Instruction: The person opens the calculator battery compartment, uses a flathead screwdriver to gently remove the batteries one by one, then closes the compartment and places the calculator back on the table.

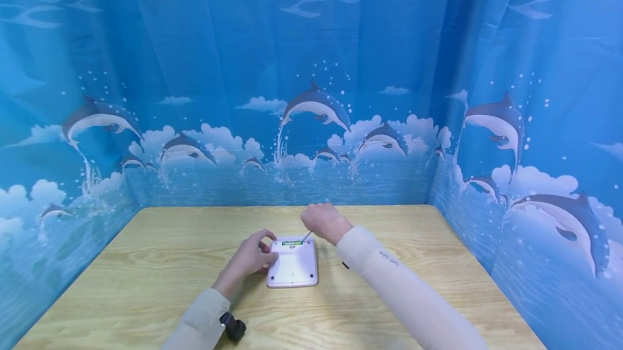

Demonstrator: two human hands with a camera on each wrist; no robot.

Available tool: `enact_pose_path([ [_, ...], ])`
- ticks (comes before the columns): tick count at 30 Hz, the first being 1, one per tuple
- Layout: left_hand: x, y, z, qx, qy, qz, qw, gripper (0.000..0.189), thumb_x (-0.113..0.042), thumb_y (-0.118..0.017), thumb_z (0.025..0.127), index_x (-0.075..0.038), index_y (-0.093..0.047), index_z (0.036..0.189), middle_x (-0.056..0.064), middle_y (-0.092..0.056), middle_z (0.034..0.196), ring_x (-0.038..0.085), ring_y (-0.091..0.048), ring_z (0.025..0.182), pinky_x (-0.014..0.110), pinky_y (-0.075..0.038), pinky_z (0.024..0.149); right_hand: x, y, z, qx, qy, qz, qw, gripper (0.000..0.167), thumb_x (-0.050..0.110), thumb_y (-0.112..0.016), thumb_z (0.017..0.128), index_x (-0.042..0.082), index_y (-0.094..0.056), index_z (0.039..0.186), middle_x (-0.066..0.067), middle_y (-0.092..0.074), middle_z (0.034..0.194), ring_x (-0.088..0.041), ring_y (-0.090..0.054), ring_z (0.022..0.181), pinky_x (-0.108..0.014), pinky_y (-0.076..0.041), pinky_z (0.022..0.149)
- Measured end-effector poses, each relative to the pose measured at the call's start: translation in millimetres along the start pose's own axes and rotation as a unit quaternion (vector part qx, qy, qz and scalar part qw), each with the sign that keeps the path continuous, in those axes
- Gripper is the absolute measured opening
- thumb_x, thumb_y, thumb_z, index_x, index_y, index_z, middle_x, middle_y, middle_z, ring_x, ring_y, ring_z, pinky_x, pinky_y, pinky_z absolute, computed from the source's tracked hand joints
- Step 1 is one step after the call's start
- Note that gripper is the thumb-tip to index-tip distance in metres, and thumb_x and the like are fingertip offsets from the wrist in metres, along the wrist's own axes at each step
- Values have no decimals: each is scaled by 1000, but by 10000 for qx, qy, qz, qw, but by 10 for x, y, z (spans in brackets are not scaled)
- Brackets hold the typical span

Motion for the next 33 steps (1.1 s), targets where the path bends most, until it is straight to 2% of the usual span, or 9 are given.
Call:
enact_pose_path([
  [5,-1,6,-4,42,-21,-20,10000,36,-7,-76,90,-15,-62,123,10,-59,91,21,-62,73,26,-58,55,48,32,46,117,-124,-284,9995,25,8,-61,102,14,-66,78,2,-50,66,-11,-40,59,-24,-42,57],
  [8,1,12,-7,76,-88,-42,9999,37,-7,-76,91,-14,-61,124,10,-60,92,21,-62,73,27,-59,56,72,41,72,119,-106,-508,9986,17,9,-62,102,13,-72,88,0,-62,74,-12,-52,64,-28,-56,67],
  [11,3,15,-8,85,-104,-76,9999,36,-7,-76,91,-14,-61,124,10,-59,92,21,-62,73,27,-59,56,81,43,88,141,-94,-626,9979,14,10,-63,102,13,-74,94,-2,-69,82,-13,-60,69,-35,-63,81],
  [14,3,15,-8,81,-125,-68,9999,36,-7,-76,91,-14,-61,124,10,-60,92,21,-62,73,27,-59,56,70,38,97,218,-148,-595,9979,13,13,-62,103,12,-74,98,-3,-72,87,-14,-63,74,-39,-62,89],
  [18,0,14,-15,81,-131,-69,9999,36,-7,-75,91,-14,-61,123,11,-60,91,21,-62,72,26,-59,55,72,38,96,286,-203,-567,9978,14,14,-61,104,13,-74,101,-3,-72,89,-15,-64,76,-38,-63,87],
  [25,-5,10,-24,22,-73,-50,10000,37,-8,-76,91,-14,-61,124,10,-60,90,20,-61,71,27,-57,55,201,69,76,93,-69,-1239,9922,14,7,-66,99,14,-75,106,-4,-77,100,-21,-74,92,-48,-59,102],
  [30,-12,3,-25,20,-89,-26,10000,38,-8,-76,91,-14,-61,125,10,-60,91,20,-61,71,27,-57,56,248,85,92,101,-59,-1543,9880,15,10,-67,99,15,-75,110,-5,-77,103,-22,-75,96,-49,-60,100],
  [33,-16,3,-27,37,-120,-23,9999,38,-8,-75,91,-13,-61,126,10,-59,92,20,-61,71,27,-57,56,233,85,100,175,-55,-1444,9894,16,9,-66,100,14,-75,111,-6,-77,106,-23,-74,99,-50,-59,102],
])
Point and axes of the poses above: each hand's wrist, its own z-axis towards the middle knuckle, its own y-axis out of the back of the hand, x = y × z, the point moved 2 cm from there along z, towards the middle knuckle
